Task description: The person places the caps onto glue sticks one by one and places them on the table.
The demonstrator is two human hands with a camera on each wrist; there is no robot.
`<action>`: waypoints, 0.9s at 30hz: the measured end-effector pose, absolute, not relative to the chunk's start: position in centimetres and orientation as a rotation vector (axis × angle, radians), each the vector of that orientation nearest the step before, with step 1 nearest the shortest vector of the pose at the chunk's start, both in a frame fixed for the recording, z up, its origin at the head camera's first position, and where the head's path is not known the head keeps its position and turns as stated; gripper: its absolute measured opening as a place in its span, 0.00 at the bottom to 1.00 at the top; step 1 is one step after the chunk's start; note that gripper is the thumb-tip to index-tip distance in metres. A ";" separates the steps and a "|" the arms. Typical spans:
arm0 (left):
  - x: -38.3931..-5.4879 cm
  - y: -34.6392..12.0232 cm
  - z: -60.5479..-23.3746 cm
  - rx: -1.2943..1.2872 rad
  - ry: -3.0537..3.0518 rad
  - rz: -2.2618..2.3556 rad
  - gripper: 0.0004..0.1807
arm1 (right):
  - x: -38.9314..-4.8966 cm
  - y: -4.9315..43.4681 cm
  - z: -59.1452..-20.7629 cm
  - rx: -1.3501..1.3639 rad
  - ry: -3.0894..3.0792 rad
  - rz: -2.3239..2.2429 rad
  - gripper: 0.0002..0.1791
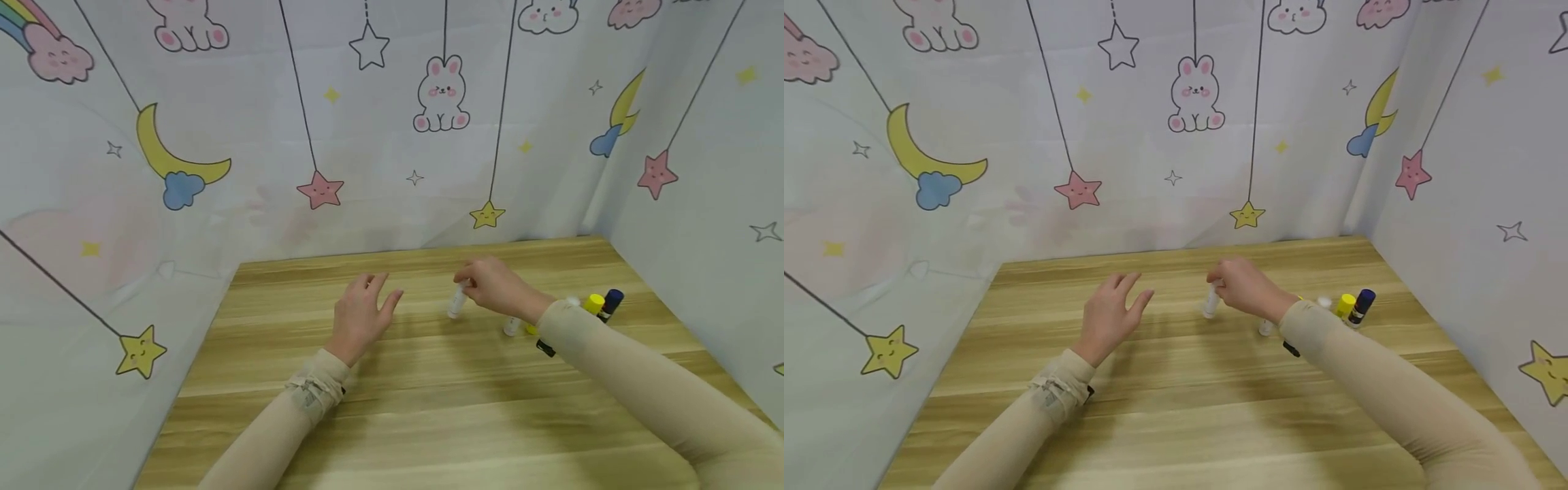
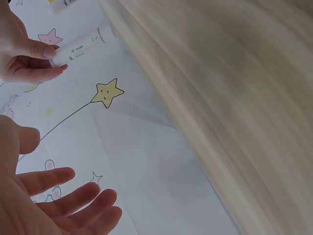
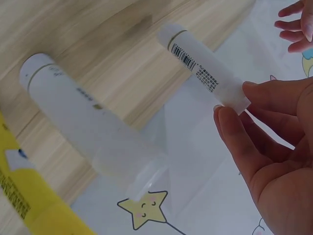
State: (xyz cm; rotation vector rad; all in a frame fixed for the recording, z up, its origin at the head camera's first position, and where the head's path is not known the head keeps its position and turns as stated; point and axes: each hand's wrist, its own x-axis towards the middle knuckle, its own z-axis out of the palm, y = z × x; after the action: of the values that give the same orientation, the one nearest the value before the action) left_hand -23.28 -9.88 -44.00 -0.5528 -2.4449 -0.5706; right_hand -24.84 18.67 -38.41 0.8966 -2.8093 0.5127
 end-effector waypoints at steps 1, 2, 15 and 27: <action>-23.3 -9.9 -44.0 -0.548 -2.449 -0.571 0.28 | -24.7 18.8 -38.3 0.900 -2.814 0.501 0.12; -23.3 -9.9 -43.9 -0.545 -2.455 -0.570 0.28 | -24.7 18.9 -38.3 0.904 -2.819 0.488 0.12; -23.4 -9.7 -43.3 -0.542 -2.483 -0.590 0.28 | -24.0 20.7 -38.2 0.955 -2.809 0.344 0.12; -23.2 -9.7 -43.6 -0.583 -2.462 -0.577 0.28 | -22.7 22.1 -38.5 1.018 -2.827 0.278 0.11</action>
State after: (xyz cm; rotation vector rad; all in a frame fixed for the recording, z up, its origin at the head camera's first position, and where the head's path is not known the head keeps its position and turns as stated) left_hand -23.23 -9.66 -43.56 -0.5829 -2.4620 -0.5765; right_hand -22.73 22.11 -38.53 1.0176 -2.8271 0.2778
